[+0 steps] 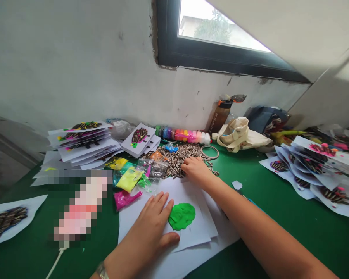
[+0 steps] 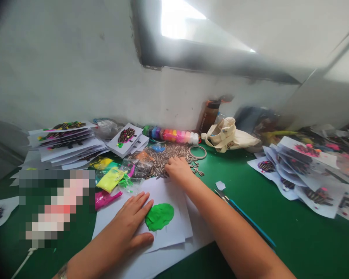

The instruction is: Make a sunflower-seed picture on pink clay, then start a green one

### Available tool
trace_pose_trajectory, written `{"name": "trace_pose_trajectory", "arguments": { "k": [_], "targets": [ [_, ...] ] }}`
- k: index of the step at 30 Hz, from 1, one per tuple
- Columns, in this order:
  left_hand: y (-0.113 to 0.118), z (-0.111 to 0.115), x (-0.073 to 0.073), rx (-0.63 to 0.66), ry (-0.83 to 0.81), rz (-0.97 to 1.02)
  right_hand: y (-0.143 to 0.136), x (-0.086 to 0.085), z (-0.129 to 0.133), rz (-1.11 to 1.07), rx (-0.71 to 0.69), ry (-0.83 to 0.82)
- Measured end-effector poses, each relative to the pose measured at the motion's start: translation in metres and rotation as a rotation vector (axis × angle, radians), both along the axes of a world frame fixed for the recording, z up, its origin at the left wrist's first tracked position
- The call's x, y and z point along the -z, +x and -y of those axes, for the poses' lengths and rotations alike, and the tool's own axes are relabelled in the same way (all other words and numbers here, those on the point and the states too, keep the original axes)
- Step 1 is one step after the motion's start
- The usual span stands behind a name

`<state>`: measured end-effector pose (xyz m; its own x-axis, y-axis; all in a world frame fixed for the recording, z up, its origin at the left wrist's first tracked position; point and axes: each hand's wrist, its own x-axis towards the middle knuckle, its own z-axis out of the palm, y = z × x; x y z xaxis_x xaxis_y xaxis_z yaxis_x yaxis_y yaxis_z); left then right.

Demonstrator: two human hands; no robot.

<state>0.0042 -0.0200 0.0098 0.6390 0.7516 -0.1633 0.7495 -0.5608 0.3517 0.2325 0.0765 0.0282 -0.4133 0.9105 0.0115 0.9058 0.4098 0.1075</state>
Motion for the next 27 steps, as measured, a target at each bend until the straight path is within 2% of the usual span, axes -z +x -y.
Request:
{"name": "trace_pose_trajectory", "arguments": {
  "k": [8, 16, 23, 27],
  "targets": [
    [0.003, 0.001, -0.009, -0.012, -0.034, -0.02, -0.01, -0.008, 0.001, 0.006, -0.057, -0.018],
    [0.0, 0.001, 0.0, -0.01, 0.009, 0.068, -0.009, -0.009, -0.016, -0.082, 0.031, -0.003],
    [0.0, 0.002, -0.003, -0.008, -0.009, 0.033, -0.029, 0.001, -0.031, -0.137, 0.04, 0.073],
    [-0.002, 0.004, 0.0, -0.004, 0.004, 0.036, -0.031, 0.004, -0.032, -0.176, 0.042, 0.096]
  ]
}}
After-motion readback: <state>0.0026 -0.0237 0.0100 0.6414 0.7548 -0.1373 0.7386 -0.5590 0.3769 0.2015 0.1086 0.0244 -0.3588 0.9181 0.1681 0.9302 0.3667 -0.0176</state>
